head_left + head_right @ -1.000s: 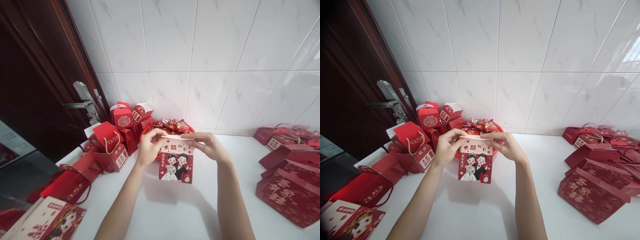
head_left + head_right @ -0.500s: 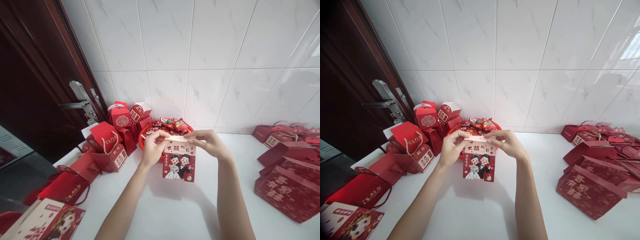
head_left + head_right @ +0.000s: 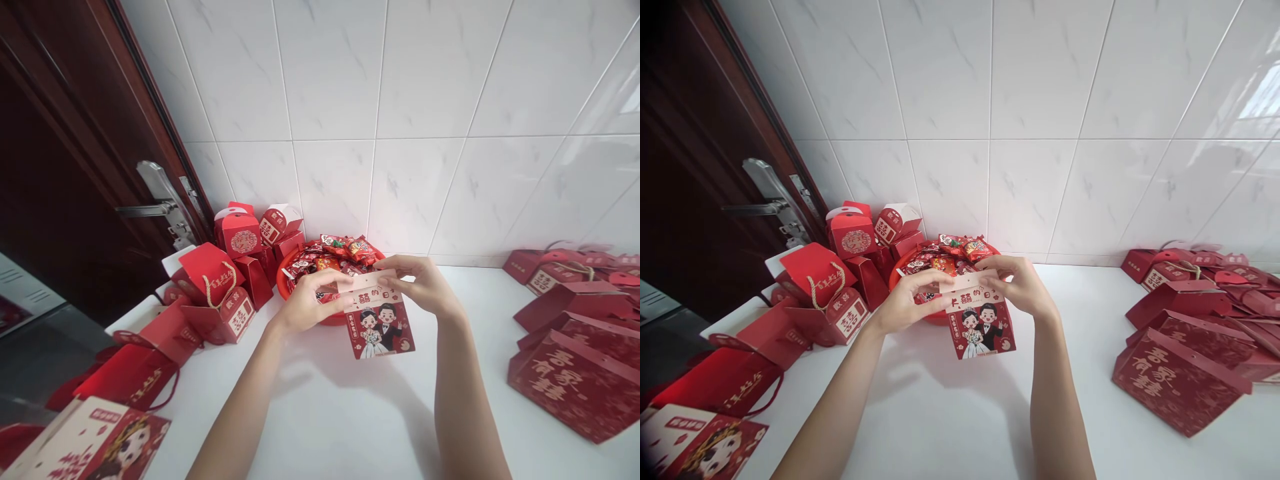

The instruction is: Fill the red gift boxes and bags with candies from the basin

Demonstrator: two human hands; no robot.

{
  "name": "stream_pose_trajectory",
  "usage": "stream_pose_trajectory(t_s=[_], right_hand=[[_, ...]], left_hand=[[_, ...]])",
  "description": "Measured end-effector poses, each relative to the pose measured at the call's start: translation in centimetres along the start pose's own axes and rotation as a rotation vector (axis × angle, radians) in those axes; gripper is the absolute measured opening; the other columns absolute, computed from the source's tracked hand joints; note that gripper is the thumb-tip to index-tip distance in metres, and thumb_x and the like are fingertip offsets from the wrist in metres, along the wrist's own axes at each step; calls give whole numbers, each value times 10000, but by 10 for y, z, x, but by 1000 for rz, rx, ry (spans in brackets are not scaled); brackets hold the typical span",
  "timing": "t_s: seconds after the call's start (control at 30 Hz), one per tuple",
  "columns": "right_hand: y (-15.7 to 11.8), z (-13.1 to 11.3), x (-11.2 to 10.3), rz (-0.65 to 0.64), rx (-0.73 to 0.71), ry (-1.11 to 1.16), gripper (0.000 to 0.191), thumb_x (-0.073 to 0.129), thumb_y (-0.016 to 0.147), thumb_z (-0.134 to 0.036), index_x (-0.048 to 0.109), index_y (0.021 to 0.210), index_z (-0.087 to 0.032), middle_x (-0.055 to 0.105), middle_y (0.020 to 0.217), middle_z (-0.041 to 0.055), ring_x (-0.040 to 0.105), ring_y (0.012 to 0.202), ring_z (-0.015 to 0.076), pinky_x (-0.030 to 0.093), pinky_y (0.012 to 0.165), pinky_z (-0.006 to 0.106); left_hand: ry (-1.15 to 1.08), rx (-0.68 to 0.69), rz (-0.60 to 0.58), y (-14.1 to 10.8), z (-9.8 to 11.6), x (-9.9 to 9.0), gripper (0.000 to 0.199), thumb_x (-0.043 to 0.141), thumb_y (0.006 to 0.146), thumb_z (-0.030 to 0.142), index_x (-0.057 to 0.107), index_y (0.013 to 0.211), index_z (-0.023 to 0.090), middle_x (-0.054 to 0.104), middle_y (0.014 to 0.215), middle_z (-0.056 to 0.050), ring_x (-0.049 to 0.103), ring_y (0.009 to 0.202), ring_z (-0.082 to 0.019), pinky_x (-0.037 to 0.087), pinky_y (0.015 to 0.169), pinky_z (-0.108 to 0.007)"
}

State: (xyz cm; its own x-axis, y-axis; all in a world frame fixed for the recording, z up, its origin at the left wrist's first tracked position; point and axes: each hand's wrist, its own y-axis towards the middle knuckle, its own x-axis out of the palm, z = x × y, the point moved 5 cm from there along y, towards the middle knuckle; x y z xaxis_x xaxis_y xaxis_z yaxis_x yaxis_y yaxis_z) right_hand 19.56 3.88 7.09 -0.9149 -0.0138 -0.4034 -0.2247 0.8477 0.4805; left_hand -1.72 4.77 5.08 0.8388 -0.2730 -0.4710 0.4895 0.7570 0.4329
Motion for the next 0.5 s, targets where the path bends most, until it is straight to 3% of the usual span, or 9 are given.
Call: stream_pose_trajectory(t_s=[0.1,0.23,0.3,0.4,0.5], right_hand=[[0,0,1,-2,-19,-17,229,735,801,-358,784,945,-187,782,960,82,709,796,214,588,717,354],[0,-2,4,-8,-30,-73,205,679,824,-314,776,953,-189,784,980,80,720,827,219,596,735,364],[-1,-9,4,30,-44,-120,180,659,844,-296,768,946,-196,784,989,73,726,867,225,597,782,377],[-7,-30,6,91,-116,-170,138,654,882,-271,756,954,-213,781,995,58,727,918,223,583,850,379],[-17,-57,15,55,-243,-165,130,635,915,-212,740,990,-220,773,1004,48,723,933,202,576,845,340]], left_hand=[[20,-69,84,1,-4,0,342,664,877,444,721,1095,186,759,1101,-76,715,982,-226,574,877,-316],[88,-109,42,4,-7,6,289,606,913,433,737,881,178,774,888,-38,710,832,-207,557,801,-298],[135,-109,16,4,-9,11,267,597,919,411,730,870,185,770,878,-29,697,821,-201,541,776,-293],[247,-94,-27,3,-12,28,225,570,930,356,705,844,197,746,862,-24,671,806,-200,513,758,-310],[325,-91,-10,4,-16,58,237,518,947,307,672,800,202,720,850,-36,658,811,-215,503,773,-340]])
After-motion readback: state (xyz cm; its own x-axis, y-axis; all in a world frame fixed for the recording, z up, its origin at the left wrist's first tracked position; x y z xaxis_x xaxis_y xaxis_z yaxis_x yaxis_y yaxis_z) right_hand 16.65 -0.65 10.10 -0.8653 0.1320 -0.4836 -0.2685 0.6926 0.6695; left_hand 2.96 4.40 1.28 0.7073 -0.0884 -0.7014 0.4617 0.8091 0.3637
